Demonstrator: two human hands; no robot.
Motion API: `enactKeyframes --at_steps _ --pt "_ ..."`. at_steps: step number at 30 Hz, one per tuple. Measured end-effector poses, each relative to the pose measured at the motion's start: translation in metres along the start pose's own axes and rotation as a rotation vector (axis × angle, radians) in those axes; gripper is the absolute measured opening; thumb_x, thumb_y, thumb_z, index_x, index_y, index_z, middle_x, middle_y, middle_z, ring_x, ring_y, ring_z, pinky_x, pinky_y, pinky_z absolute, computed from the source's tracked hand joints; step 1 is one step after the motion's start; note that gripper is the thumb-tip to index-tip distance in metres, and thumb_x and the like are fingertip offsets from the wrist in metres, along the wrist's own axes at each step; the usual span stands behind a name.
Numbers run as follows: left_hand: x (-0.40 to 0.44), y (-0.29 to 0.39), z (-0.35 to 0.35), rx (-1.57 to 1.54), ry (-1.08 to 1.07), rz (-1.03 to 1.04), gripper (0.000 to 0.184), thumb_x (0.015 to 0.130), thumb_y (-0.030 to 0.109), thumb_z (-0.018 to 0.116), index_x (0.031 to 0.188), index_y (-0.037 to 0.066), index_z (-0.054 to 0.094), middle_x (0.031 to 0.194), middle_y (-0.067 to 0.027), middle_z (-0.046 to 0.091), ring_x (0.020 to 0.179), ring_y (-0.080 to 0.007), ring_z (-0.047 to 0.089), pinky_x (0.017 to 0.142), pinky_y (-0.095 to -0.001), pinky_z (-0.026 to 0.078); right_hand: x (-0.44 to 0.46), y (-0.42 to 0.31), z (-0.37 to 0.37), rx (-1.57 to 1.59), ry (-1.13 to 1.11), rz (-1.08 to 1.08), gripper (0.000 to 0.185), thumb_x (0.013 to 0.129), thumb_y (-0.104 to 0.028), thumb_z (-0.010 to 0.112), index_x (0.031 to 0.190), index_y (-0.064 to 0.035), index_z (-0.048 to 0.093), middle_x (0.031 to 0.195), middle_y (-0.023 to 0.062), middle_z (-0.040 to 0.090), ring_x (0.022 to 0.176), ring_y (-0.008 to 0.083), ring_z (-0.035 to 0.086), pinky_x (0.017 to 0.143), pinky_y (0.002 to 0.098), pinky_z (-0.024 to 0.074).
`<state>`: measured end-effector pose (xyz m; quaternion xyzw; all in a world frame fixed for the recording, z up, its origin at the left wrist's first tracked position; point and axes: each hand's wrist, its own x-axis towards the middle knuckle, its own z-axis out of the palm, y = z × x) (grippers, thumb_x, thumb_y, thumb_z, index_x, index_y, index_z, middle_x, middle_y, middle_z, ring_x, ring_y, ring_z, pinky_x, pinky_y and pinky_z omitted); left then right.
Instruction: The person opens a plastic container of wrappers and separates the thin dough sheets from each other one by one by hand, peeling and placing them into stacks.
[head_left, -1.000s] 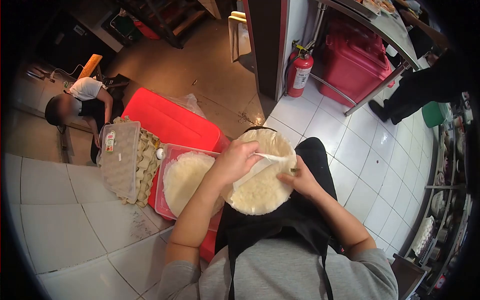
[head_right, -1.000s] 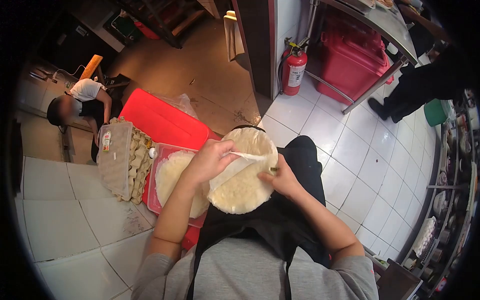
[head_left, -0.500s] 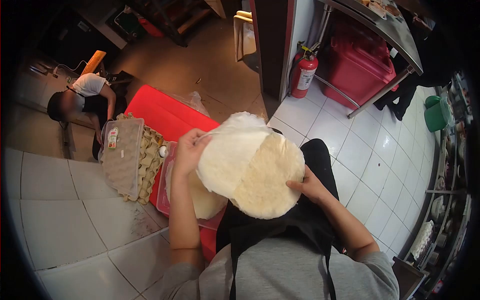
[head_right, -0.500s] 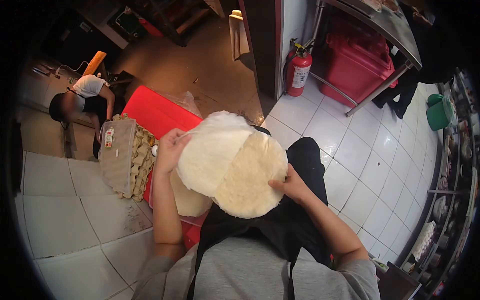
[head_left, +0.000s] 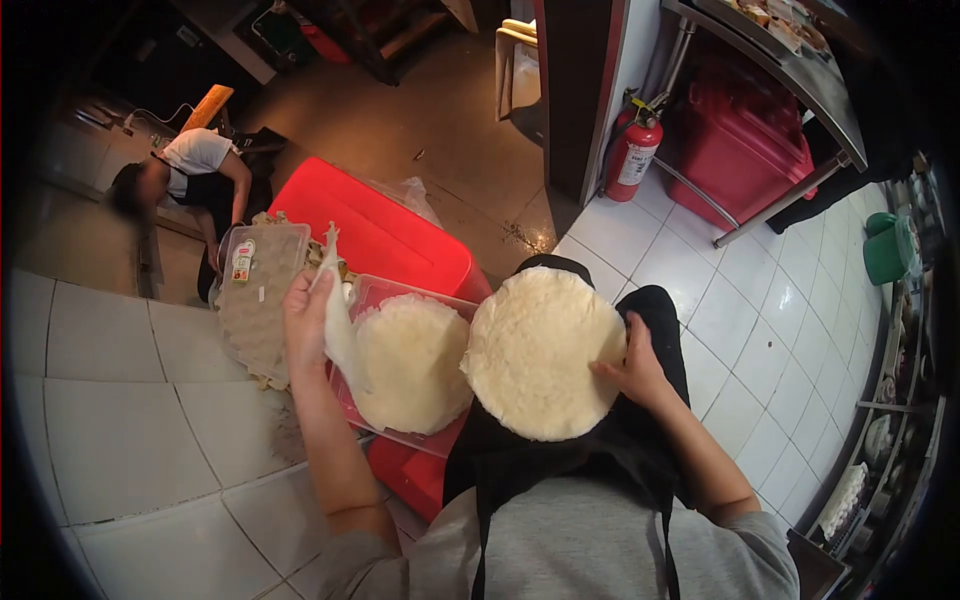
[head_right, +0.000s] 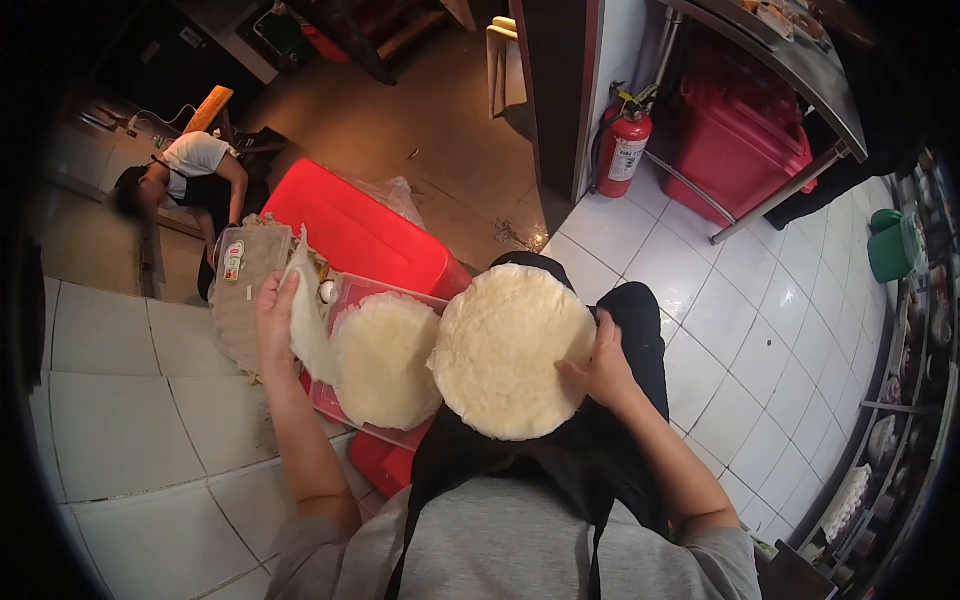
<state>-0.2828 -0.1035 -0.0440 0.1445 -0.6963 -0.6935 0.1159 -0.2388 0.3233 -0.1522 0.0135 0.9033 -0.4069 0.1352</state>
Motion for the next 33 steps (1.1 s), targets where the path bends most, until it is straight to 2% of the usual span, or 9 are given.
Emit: enactKeyframes --at_steps 1,4,8,9,12,16,19,25,33 --pt "-0.004 0.001 0.012 -0.001 -0.016 -0.008 0.01 0.092 0.018 0.061 0.091 0.008 0.058 0.074 0.0028 0.06 0.059 -0.002 0.05 0.052 -0.0185 0.04 -0.002 -0.007 0.0 -0.191 0.126 -0.114 0.081 0.077 -0.021 0.076 0.138 0.0033 0.028 0.123 0.0229 0.049 0.119 0.0333 0.047 0.099 0.0414 0.04" --pt "-0.023 -0.001 0.07 0.036 -0.078 -0.079 0.013 0.093 0.021 0.059 0.098 0.009 0.058 0.076 0.0058 0.056 0.059 -0.0001 0.046 0.05 -0.0177 0.037 -0.004 -0.033 -0.009 0.019 0.11 -0.35 0.079 0.078 -0.023 0.075 0.138 0.003 0.028 0.124 0.0229 0.047 0.121 0.034 0.043 0.1 0.0418 0.0378" --pt "-0.061 -0.02 0.16 -0.114 -0.369 -0.291 0.021 0.097 0.026 0.054 0.11 0.01 0.052 0.09 0.0004 0.057 0.074 -0.0066 0.055 0.065 -0.0241 0.05 -0.004 -0.046 -0.008 1.253 -0.573 0.193 0.069 0.093 -0.052 0.048 0.141 -0.0057 0.031 0.134 0.0142 0.046 0.122 0.029 0.044 0.1 0.0475 0.0367" --pt "-0.063 -0.029 0.172 -0.258 -0.523 -0.39 0.021 0.099 0.028 0.05 0.111 0.01 0.049 0.092 -0.0017 0.056 0.076 -0.009 0.057 0.072 -0.0265 0.052 0.001 -0.041 -0.007 1.328 -0.641 0.279 0.07 0.095 -0.06 0.034 0.143 -0.0096 0.03 0.138 0.012 0.044 0.123 0.0268 0.046 0.099 0.0502 0.0389" --pt "-0.067 -0.058 0.18 -0.149 -0.626 -0.254 0.026 0.1 0.025 0.048 0.116 0.005 0.047 0.094 -0.002 0.055 0.082 -0.0106 0.058 0.079 -0.0272 0.051 0.002 -0.03 -0.01 1.547 -0.617 0.337 0.071 0.094 -0.061 0.035 0.138 -0.0051 0.036 0.134 0.0131 0.048 0.123 0.0277 0.047 0.099 0.0481 0.0413" --pt "-0.086 -0.086 0.172 -0.023 -0.77 -0.218 0.023 0.095 0.014 0.055 0.113 0.001 0.05 0.097 -0.0018 0.054 0.088 -0.0096 0.055 0.082 -0.0259 0.05 -0.001 0.0 -0.012 1.336 -0.533 0.313 0.043 0.097 -0.021 0.051 0.134 -0.0018 0.043 0.121 0.0092 0.058 0.103 0.023 0.062 0.084 0.036 0.0542" --pt "-0.105 -0.094 0.172 0.062 -0.832 -0.153 0.028 0.087 0.008 0.065 0.112 0.002 0.053 0.106 -0.0039 0.053 0.102 -0.013 0.054 0.088 -0.0284 0.048 -0.002 0.002 -0.014 1.318 -0.504 0.409 0.045 0.09 -0.001 0.056 0.133 -0.0023 0.044 0.113 0.0075 0.061 0.093 0.0169 0.065 0.077 0.0275 0.0561" --pt "-0.119 -0.071 0.176 0.319 -0.866 0.089 0.037 0.077 0.016 0.075 0.108 0.006 0.058 0.111 -0.0099 0.056 0.112 -0.0269 0.054 0.094 -0.037 0.046 -0.009 -0.005 -0.012 1.174 -0.54 0.262 0.05 0.087 -0.001 0.062 0.134 -0.0016 0.043 0.1 0.0048 0.064 0.088 0.0135 0.064 0.074 0.026 0.0558" --pt "-0.119 -0.08 0.189 0.301 -0.758 0.053 0.026 0.08 0.01 0.072 0.102 -0.001 0.063 0.107 -0.0076 0.058 0.097 -0.0169 0.061 0.082 -0.0306 0.053 -0.006 -0.02 -0.011 1.142 -0.428 0.254 0.044 0.09 -0.006 0.061 0.131 -0.0014 0.044 0.093 0.0041 0.065 0.083 0.0139 0.066 0.074 0.0284 0.0549"
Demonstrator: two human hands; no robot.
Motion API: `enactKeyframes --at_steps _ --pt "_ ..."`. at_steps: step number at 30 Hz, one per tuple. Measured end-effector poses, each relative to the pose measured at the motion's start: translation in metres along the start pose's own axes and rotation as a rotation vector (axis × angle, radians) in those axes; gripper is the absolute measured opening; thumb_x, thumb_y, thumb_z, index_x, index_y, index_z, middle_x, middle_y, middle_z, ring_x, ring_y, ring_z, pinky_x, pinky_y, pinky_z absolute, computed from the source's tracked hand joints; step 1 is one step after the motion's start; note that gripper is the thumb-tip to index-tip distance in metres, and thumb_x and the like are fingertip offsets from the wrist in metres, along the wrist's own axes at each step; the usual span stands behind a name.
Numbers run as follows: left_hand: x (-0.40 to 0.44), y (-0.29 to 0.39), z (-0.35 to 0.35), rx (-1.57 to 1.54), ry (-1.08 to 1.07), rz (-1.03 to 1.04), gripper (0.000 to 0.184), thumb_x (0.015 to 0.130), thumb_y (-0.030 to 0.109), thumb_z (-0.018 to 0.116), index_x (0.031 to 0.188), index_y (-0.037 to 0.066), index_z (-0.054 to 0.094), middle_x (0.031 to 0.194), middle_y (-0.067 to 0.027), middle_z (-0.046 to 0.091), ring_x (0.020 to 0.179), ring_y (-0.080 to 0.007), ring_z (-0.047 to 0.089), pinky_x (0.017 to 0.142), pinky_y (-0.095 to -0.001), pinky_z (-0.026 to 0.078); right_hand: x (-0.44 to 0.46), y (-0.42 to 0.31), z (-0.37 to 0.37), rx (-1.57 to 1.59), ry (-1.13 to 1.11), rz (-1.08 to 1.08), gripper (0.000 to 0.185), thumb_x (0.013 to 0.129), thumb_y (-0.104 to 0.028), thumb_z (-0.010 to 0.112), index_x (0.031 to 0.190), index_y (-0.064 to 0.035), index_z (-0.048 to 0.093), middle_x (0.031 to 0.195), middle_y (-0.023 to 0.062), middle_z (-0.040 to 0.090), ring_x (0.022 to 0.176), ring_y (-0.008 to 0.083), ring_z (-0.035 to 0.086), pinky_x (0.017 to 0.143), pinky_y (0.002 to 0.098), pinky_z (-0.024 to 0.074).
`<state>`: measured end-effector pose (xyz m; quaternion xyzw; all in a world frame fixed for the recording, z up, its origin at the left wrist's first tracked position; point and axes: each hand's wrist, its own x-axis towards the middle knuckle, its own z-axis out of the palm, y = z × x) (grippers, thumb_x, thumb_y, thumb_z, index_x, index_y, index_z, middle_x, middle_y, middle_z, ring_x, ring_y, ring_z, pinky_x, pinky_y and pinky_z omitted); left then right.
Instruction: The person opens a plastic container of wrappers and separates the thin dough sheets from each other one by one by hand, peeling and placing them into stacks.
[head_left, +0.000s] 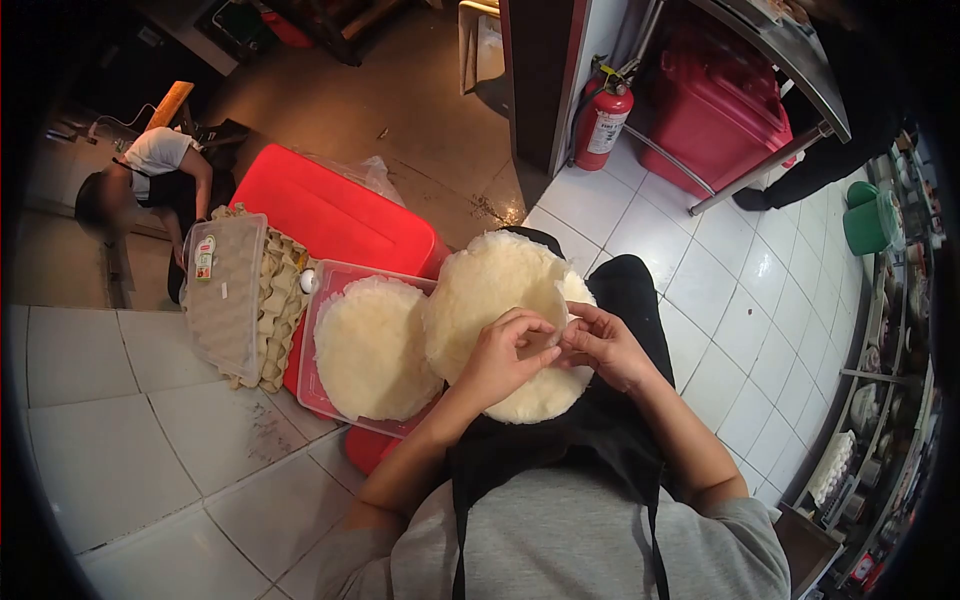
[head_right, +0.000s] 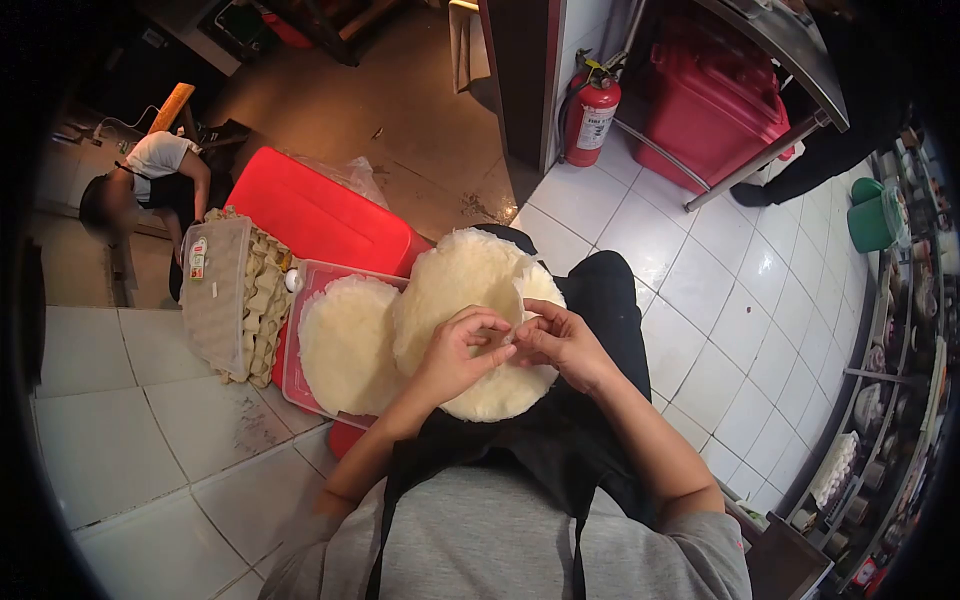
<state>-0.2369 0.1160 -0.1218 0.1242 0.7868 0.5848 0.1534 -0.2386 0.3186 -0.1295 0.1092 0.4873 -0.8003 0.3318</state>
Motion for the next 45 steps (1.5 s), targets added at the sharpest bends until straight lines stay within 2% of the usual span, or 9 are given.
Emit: enactKeyframes --at_steps 10,16,22,28,34,37,40,43,45 --pt "-0.001 -0.015 0.005 -0.367 0.022 -0.12 0.016 0.088 0.007 0.064 0.098 -0.006 0.062 0.094 -0.0073 0.065 0.083 -0.0112 0.064 0.076 -0.0257 0.054 0.006 0.004 0.006 -0.055 0.039 -0.121 0.039 0.09 -0.003 0.06 0.126 -0.0041 0.043 0.087 0.0033 0.063 0.082 0.0142 0.065 0.076 0.0292 0.0541" --pt "0.005 -0.02 0.006 -0.287 0.06 -0.167 0.017 0.087 0.012 0.066 0.093 -0.003 0.066 0.081 -0.005 0.068 0.075 -0.0098 0.065 0.067 -0.0246 0.052 0.007 0.005 0.016 -0.205 0.022 -0.247 0.038 0.09 0.002 0.057 0.122 -0.0043 0.039 0.082 0.003 0.058 0.079 0.012 0.061 0.078 0.0286 0.0535" --pt "0.006 -0.032 -0.004 -0.459 0.174 -0.266 0.012 0.091 0.01 0.062 0.092 -0.002 0.063 0.084 -0.0022 0.065 0.074 -0.0068 0.06 0.066 -0.0215 0.051 0.006 0.004 0.009 -0.096 0.044 -0.214 0.041 0.083 0.009 0.054 0.118 -0.0054 0.039 0.082 0.0022 0.056 0.075 0.0119 0.06 0.07 0.0276 0.0517" --pt "0.004 -0.032 -0.009 -0.481 0.166 -0.256 0.012 0.091 0.01 0.062 0.091 -0.002 0.062 0.084 -0.0025 0.064 0.075 -0.0064 0.059 0.067 -0.0216 0.051 0.01 0.0 0.01 -0.088 0.067 -0.145 0.033 0.087 -0.002 0.056 0.116 -0.0061 0.04 0.083 0.0025 0.056 0.072 0.011 0.059 0.065 0.0259 0.0497" --pt "0.005 -0.029 -0.002 -0.398 0.093 -0.229 0.01 0.091 0.008 0.061 0.092 -0.002 0.062 0.084 -0.0019 0.064 0.075 -0.0062 0.059 0.068 -0.0209 0.05 0.029 -0.007 0.019 -0.32 0.175 -0.056 0.034 0.092 -0.015 0.059 0.118 -0.0053 0.04 0.095 0.0065 0.059 0.076 0.0106 0.059 0.061 0.0258 0.0498" --pt "0.006 -0.031 -0.006 -0.269 0.093 -0.186 0.015 0.093 0.013 0.059 0.092 -0.001 0.061 0.084 -0.0014 0.064 0.072 -0.005 0.057 0.065 -0.0206 0.048 0.029 -0.002 0.017 -0.243 0.117 -0.155 0.033 0.093 -0.011 0.058 0.119 -0.0059 0.039 0.104 0.0063 0.056 0.094 0.0118 0.056 0.075 0.0276 0.0487" --pt "0.013 -0.011 -0.013 -0.083 0.025 -0.174 0.027 0.095 0.022 0.057 0.088 -0.004 0.06 0.075 -0.0064 0.063 0.064 -0.0095 0.054 0.059 -0.026 0.045 0.036 0.012 0.015 -0.558 0.099 -0.446 0.035 0.09 -0.008 0.058 0.119 -0.0037 0.039 0.089 0.0053 0.058 0.074 0.01 0.057 0.061 0.026 0.0465" --pt "0.024 0.009 -0.021 0.273 -0.052 -0.044 0.038 0.096 0.029 0.053 0.081 -0.006 0.057 0.066 -0.0131 0.059 0.057 -0.017 0.051 0.057 -0.033 0.043 0.036 0.014 0.018 -0.66 0.094 -0.451 0.036 0.09 -0.005 0.057 0.119 -0.0034 0.038 0.086 0.0044 0.057 0.073 0.0098 0.055 0.062 0.026 0.046" --pt "0.028 0.001 -0.025 0.241 -0.058 0.015 0.039 0.096 0.028 0.053 0.077 -0.006 0.056 0.063 -0.0156 0.056 0.057 -0.021 0.052 0.057 -0.0351 0.043 0.033 0.008 0.022 -0.573 0.107 -0.429 0.035 0.088 -0.004 0.058 0.117 -0.0037 0.038 0.085 0.0049 0.057 0.072 0.0092 0.055 0.061 0.0253 0.0457"
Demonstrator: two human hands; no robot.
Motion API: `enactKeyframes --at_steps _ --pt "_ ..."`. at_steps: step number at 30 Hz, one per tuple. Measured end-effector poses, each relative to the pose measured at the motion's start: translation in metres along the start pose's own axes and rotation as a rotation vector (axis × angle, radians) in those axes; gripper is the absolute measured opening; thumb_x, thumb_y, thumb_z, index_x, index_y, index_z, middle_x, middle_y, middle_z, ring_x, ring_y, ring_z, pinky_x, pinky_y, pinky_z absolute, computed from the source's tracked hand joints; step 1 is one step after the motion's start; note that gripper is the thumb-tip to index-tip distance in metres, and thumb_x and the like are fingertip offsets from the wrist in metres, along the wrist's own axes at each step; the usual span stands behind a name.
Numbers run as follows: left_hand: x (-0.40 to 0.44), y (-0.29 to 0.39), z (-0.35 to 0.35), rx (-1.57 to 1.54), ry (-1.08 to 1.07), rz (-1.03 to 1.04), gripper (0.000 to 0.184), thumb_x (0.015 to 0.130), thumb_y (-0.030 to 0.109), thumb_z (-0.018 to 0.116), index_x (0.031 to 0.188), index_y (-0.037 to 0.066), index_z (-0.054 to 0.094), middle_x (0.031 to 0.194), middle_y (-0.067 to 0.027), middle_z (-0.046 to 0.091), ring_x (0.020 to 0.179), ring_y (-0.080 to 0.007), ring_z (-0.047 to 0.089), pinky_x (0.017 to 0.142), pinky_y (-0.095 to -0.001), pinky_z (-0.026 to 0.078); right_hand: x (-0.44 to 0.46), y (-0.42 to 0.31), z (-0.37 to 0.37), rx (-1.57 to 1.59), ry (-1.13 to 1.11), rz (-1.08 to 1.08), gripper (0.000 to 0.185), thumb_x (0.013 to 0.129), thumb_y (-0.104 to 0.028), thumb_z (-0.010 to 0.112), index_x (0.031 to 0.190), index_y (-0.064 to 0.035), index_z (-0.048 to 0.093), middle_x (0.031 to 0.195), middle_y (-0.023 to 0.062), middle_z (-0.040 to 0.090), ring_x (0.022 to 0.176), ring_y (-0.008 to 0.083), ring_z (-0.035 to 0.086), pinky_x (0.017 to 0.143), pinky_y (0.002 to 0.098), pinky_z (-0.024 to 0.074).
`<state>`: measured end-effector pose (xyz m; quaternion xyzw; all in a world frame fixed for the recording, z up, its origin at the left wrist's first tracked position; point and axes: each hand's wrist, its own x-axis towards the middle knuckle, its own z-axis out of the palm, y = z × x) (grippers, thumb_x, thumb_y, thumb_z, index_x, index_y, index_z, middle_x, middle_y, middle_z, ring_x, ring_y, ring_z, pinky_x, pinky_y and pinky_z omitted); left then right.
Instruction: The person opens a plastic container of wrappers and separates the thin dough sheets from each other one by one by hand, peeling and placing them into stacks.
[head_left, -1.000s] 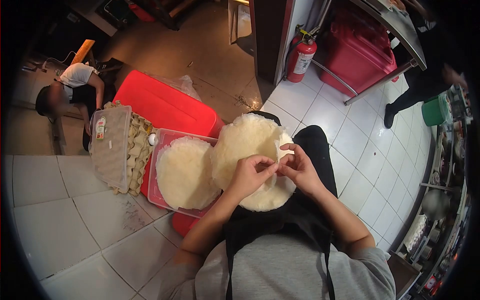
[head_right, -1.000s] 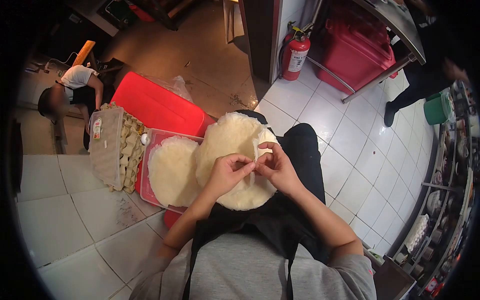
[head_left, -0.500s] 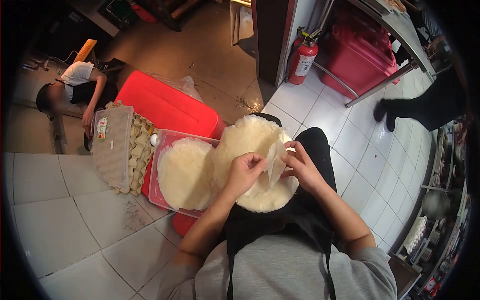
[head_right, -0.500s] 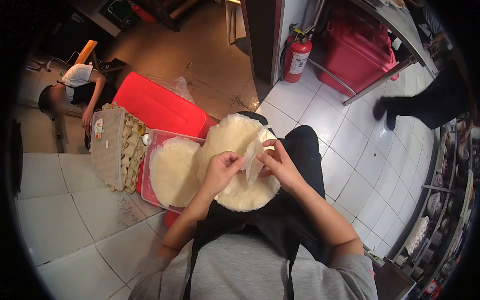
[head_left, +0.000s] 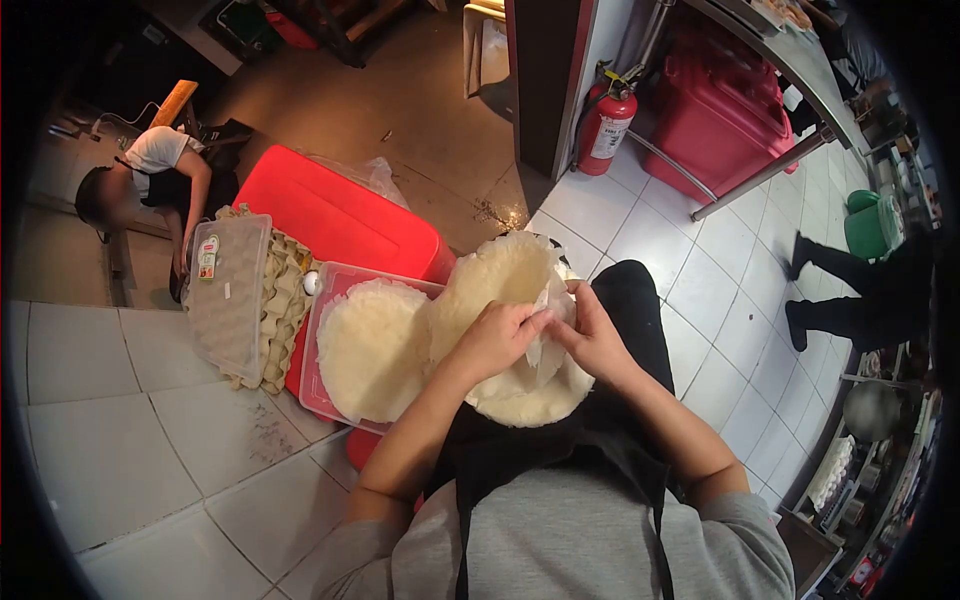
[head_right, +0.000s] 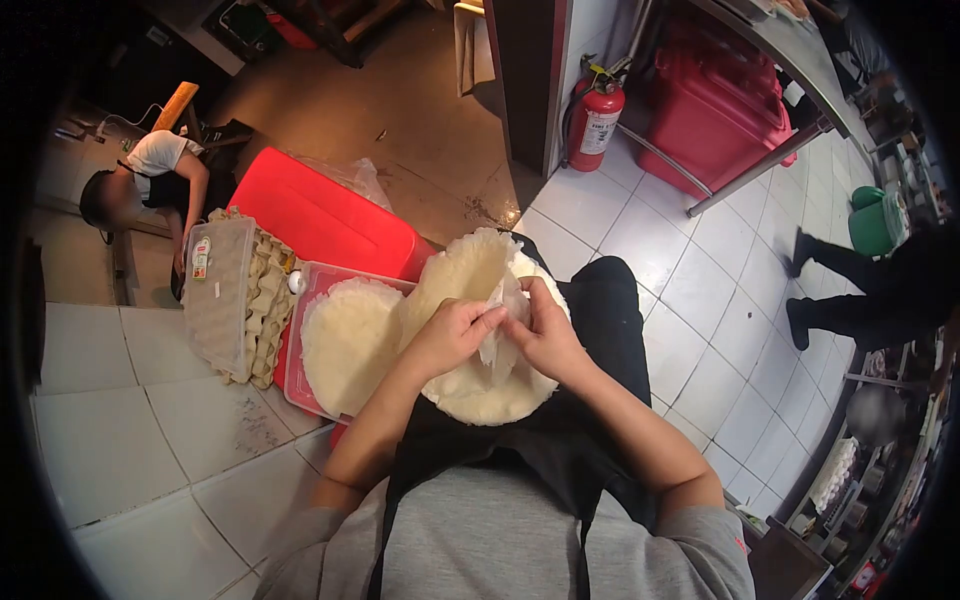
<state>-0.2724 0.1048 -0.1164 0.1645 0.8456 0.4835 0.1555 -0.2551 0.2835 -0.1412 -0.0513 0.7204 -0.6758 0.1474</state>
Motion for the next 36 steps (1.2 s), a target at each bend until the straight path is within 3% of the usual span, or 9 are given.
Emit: enactKeyframes --at_steps 4,10,13,16,21,25,27,30,36 --pt "-0.006 -0.008 -0.009 -0.009 0.049 -0.023 0.037 0.094 0.026 0.053 0.075 -0.005 0.057 0.07 -0.0231 0.058 0.066 -0.039 0.057 0.062 -0.0438 0.044 0.0 -0.008 -0.004 0.155 0.018 0.113 0.033 0.086 -0.002 0.056 0.115 -0.0038 0.039 0.083 0.0052 0.058 0.068 0.0096 0.055 0.059 0.0255 0.0467" --pt "-0.021 -0.013 -0.02 -0.036 0.137 -0.243 0.035 0.093 0.024 0.053 0.075 -0.005 0.057 0.072 -0.0236 0.058 0.066 -0.0397 0.057 0.063 -0.0436 0.044 0.0 -0.015 -0.012 0.15 0.011 0.251 0.034 0.084 0.002 0.05 0.116 -0.0019 0.042 0.082 0.0057 0.057 0.064 0.0105 0.055 0.058 0.0262 0.0479" --pt "-0.025 -0.019 -0.02 0.026 0.151 -0.301 0.031 0.091 0.024 0.056 0.078 -0.005 0.058 0.072 -0.0211 0.061 0.064 -0.0373 0.058 0.063 -0.0417 0.046 0.001 -0.022 -0.015 0.081 -0.071 0.278 0.037 0.086 0.001 0.049 0.123 -0.0008 0.044 0.087 0.0058 0.058 0.07 0.0124 0.056 0.061 0.0263 0.0482" --pt "-0.018 -0.017 -0.012 0.035 0.289 -0.072 0.024 0.088 0.019 0.061 0.086 -0.005 0.06 0.064 -0.0107 0.06 0.057 -0.0173 0.056 0.055 -0.0348 0.045 -0.001 -0.024 -0.01 -0.042 -0.18 0.199 0.042 0.086 -0.002 0.049 0.127 0.0002 0.045 0.091 0.0078 0.06 0.074 0.0132 0.057 0.063 0.0271 0.0476" --pt "0.003 0.007 -0.01 -0.084 0.32 -0.02 0.018 0.083 0.013 0.066 0.092 -0.002 0.063 0.066 -0.0081 0.061 0.057 -0.0117 0.052 0.054 -0.0302 0.043 -0.002 -0.044 0.002 -0.415 -0.136 0.005 0.046 0.079 -0.006 0.054 0.124 -0.0003 0.046 0.071 0.0169 0.057 0.064 0.0292 0.06 0.06 0.0376 0.0464" --pt "0.004 0.005 -0.008 -0.072 0.306 -0.125 0.015 0.084 0.012 0.066 0.087 -0.002 0.063 0.065 -0.0067 0.06 0.055 -0.0069 0.049 0.052 -0.0268 0.041 0.004 -0.054 0.005 -0.523 0.018 -0.199 0.044 0.076 0.001 0.056 0.119 -0.0029 0.048 0.086 0.0169 0.054 0.074 0.0325 0.06 0.065 0.039 0.0478" --pt "0.001 0.009 -0.01 -0.047 0.338 -0.106 0.017 0.084 0.013 0.066 0.082 -0.003 0.062 0.065 -0.0127 0.062 0.054 -0.0186 0.055 0.054 -0.033 0.044 0.01 -0.053 0.007 -0.574 0.078 -0.471 0.042 0.074 0.006 0.056 0.114 -0.0033 0.051 0.096 0.0178 0.051 0.079 0.0336 0.059 0.068 0.0393 0.0486" --pt "-0.001 -0.001 -0.006 -0.097 0.455 -0.028 0.016 0.086 0.011 0.065 0.078 -0.003 0.06 0.061 -0.0059 0.056 0.054 -0.0112 0.05 0.051 -0.0287 0.041 0.014 -0.047 0.003 -0.599 -0.134 -0.38 0.043 0.071 0.011 0.055 0.111 -0.0031 0.055 0.116 0.0197 0.045 0.089 0.0356 0.059 0.075 0.0391 0.0493" --pt "-0.016 -0.037 -0.009 -0.098 0.529 -0.08 0.013 0.09 0.009 0.063 0.082 -0.002 0.061 0.064 0.0023 0.055 0.055 -0.0018 0.045 0.046 -0.022 0.035 0.018 -0.042 -0.014 -0.418 -0.105 -0.148 0.049 0.072 0.011 0.052 0.12 0.0005 0.054 0.109 0.0194 0.054 0.092 0.0331 0.06 0.077 0.0368 0.0486"
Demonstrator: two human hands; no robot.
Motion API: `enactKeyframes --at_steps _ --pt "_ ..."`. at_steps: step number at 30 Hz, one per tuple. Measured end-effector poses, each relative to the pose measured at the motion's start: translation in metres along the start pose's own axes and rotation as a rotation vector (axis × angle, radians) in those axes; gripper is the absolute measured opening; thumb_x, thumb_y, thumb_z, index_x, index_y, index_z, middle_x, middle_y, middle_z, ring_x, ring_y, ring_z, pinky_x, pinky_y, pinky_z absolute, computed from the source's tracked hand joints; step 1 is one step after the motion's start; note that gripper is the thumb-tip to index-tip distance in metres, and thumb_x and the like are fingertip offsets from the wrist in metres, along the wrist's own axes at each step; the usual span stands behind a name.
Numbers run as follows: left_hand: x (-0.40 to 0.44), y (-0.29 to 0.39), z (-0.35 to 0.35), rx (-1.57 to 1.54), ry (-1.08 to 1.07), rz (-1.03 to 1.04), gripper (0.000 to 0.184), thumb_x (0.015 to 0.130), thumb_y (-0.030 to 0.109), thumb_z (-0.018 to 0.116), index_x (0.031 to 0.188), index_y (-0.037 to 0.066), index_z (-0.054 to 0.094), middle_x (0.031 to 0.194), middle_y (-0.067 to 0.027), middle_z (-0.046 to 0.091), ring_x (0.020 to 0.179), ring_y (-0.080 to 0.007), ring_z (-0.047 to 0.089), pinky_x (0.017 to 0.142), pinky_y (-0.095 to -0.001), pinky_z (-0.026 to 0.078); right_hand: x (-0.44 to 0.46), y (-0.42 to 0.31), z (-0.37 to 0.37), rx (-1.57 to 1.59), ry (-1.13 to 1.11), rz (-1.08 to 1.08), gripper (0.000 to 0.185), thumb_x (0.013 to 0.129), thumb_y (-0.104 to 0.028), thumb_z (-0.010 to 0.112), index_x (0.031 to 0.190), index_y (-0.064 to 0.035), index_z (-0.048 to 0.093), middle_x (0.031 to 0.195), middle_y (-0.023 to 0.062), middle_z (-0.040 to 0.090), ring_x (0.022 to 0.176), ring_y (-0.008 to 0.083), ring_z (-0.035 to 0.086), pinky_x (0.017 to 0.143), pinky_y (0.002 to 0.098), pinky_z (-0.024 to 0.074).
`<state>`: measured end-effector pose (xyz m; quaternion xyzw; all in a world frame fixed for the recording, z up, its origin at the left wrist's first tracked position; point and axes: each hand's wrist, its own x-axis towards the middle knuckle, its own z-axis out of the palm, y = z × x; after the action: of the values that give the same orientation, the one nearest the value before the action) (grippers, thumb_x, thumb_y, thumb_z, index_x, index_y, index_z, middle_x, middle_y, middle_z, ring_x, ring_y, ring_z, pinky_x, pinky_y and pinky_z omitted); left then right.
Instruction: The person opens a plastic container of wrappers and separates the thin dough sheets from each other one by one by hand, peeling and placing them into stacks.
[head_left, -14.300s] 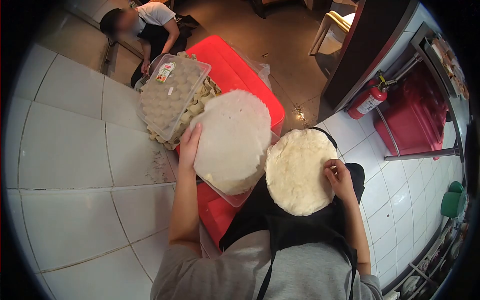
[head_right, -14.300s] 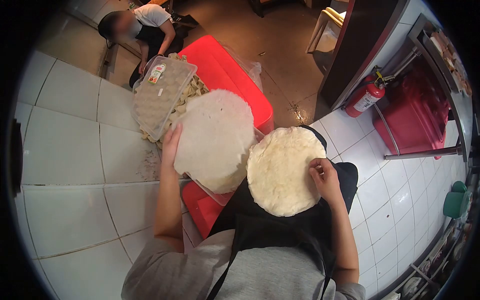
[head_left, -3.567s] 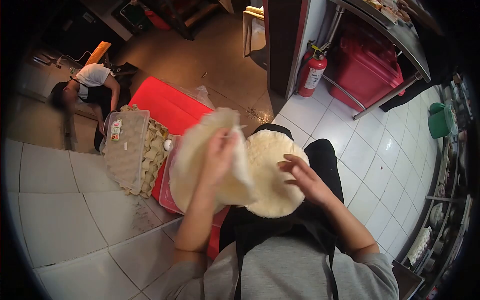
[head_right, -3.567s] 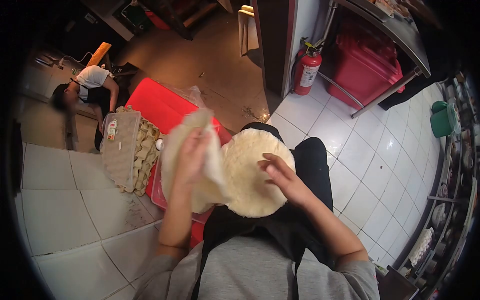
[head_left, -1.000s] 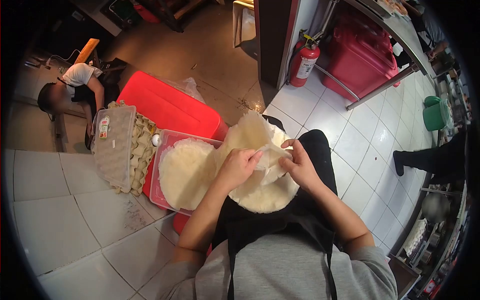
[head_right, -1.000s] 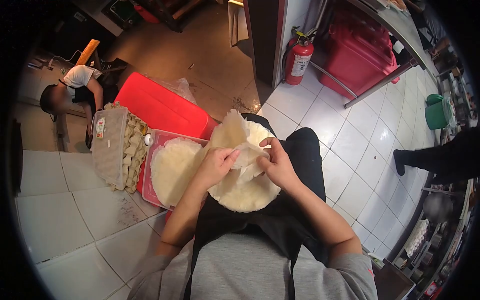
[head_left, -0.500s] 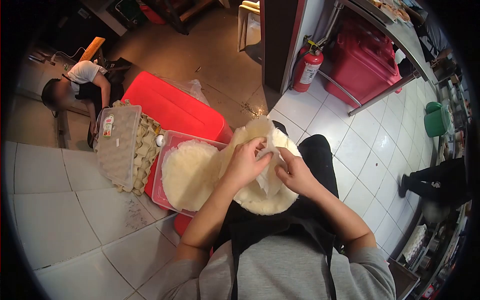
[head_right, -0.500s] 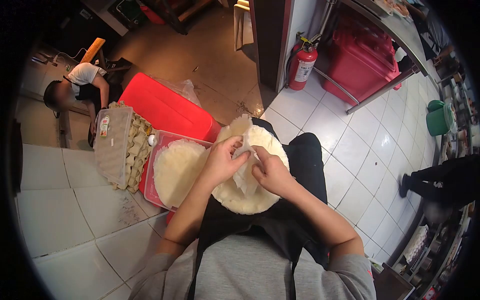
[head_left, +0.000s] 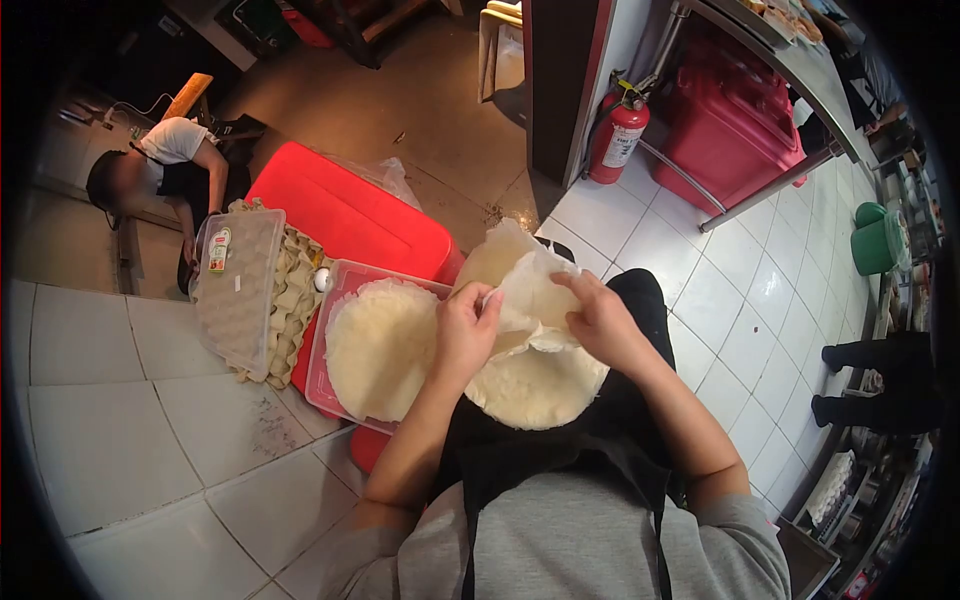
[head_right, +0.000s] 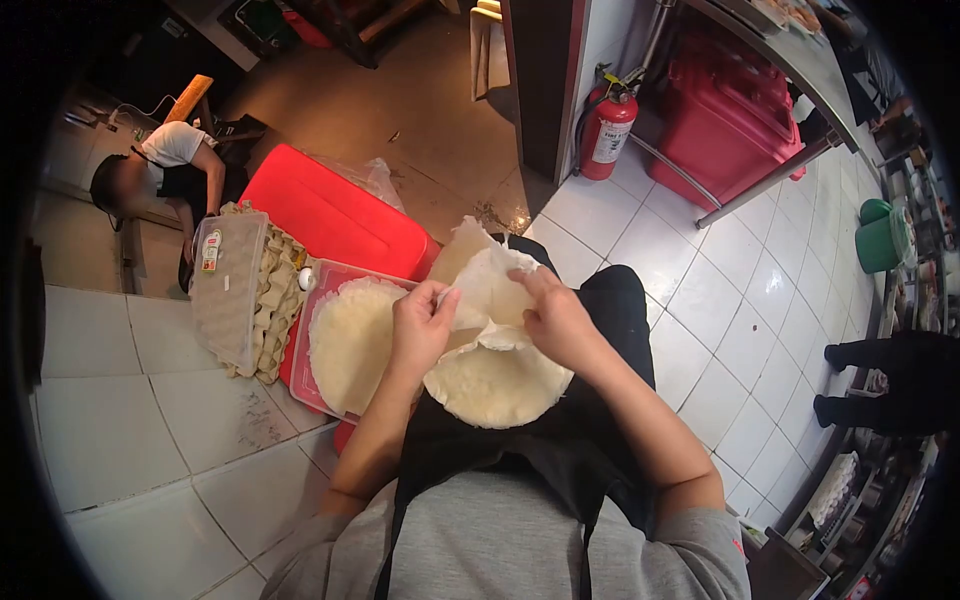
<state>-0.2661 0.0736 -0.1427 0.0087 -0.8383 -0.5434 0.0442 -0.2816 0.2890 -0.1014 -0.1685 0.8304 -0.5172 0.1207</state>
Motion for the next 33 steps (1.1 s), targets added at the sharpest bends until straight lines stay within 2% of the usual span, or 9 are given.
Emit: enactKeyframes --at_steps 4,7,10,12,15,18,22,28,33 --pt "-0.011 -0.009 -0.004 -0.13 0.02 -0.142 0.013 0.091 0.01 0.063 0.089 -0.002 0.06 0.068 0.0013 0.057 0.056 -0.0015 0.047 0.047 -0.0197 0.036 -0.005 0.004 -0.002 0.201 -0.011 0.231 0.052 0.072 0.01 0.051 0.123 0.0014 0.052 0.109 0.0199 0.055 0.092 0.0335 0.06 0.079 0.0361 0.0475" --pt "-0.011 -0.022 -0.005 -0.068 -0.008 -0.144 0.014 0.089 0.009 0.063 0.095 -0.003 0.059 0.077 -0.0024 0.062 0.065 -0.005 0.054 0.056 -0.0215 0.044 -0.008 -0.008 -0.004 -0.013 -0.017 0.077 0.054 0.074 0.011 0.052 0.127 0.0 0.049 0.11 0.0142 0.055 0.086 0.0218 0.06 0.075 0.0318 0.0488" --pt "-0.001 -0.019 -0.003 0.002 -0.012 0.049 0.021 0.088 0.008 0.064 0.103 -0.005 0.058 0.088 -0.006 0.064 0.077 -0.0088 0.059 0.066 -0.0243 0.049 -0.009 -0.008 0.006 -0.21 0.009 -0.318 0.056 0.072 0.011 0.051 0.127 -0.0009 0.05 0.108 0.0172 0.056 0.083 0.0282 0.06 0.073 0.0335 0.0491" --pt "0.009 0.016 0.002 -0.125 0.002 0.11 0.026 0.087 0.008 0.064 0.108 -0.006 0.056 0.094 -0.0079 0.063 0.084 -0.0103 0.059 0.072 -0.0258 0.05 -0.014 -0.021 0.009 -0.145 -0.054 -0.224 0.054 0.07 0.01 0.051 0.122 -0.0006 0.054 0.109 0.0199 0.055 0.093 0.0365 0.061 0.085 0.0418 0.049" --pt "0.018 0.031 0.001 -0.104 -0.061 -0.021 0.013 0.088 0.008 0.064 0.093 -0.004 0.062 0.08 -0.004 0.064 0.072 -0.009 0.059 0.062 -0.0259 0.047 -0.015 -0.044 0.004 -0.159 -0.082 -0.071 0.046 0.069 0.007 0.056 0.113 -0.0046 0.061 0.101 0.0183 0.055 0.084 0.034 0.059 0.08 0.0403 0.0498" --pt "0.017 0.04 0.006 -0.008 -0.059 0.03 0.011 0.088 0.008 0.063 0.084 -0.002 0.064 0.071 -0.0034 0.064 0.065 -0.009 0.059 0.056 -0.0264 0.045 -0.009 -0.046 0.004 -0.452 0.192 -0.411 0.036 0.069 0.004 0.061 0.103 -0.0066 0.065 0.099 0.0151 0.055 0.075 0.0314 0.058 0.071 0.0378 0.0514" --pt "0.014 0.045 0.008 0.053 -0.001 0.278 0.01 0.087 0.006 0.063 0.084 -0.003 0.063 0.071 -0.0065 0.064 0.062 -0.0096 0.059 0.055 -0.0253 0.045 0.007 -0.041 0.006 -0.357 0.084 -0.227 0.027 0.071 0.004 0.06 0.095 -0.0055 0.067 0.106 0.0138 0.058 0.082 0.0333 0.063 0.072 0.04 0.0521" --pt "0.015 0.034 -0.015 -0.008 0.031 0.149 0.008 0.083 0.004 0.064 0.087 -0.003 0.062 0.077 -0.0136 0.065 0.066 -0.0239 0.063 0.061 -0.0335 0.049 0.016 -0.031 -0.006 -0.186 0.138 -0.119 0.029 0.072 0.008 0.054 0.097 0.0021 0.066 0.099 0.0166 0.061 0.077 0.0325 0.062 0.071 0.037 0.0503" --pt "0.007 0.015 -0.02 -0.017 0.12 0.065 0.012 0.083 0.006 0.065 0.09 -0.003 0.062 0.082 -0.0122 0.067 0.068 -0.0185 0.064 0.063 -0.0306 0.05 0.011 -0.026 -0.016 -0.103 0.182 0.034 0.029 0.073 0.006 0.058 0.1 -0.0007 0.066 0.094 0.0105 0.06 0.07 0.022 0.059 0.068 0.0302 0.0469"
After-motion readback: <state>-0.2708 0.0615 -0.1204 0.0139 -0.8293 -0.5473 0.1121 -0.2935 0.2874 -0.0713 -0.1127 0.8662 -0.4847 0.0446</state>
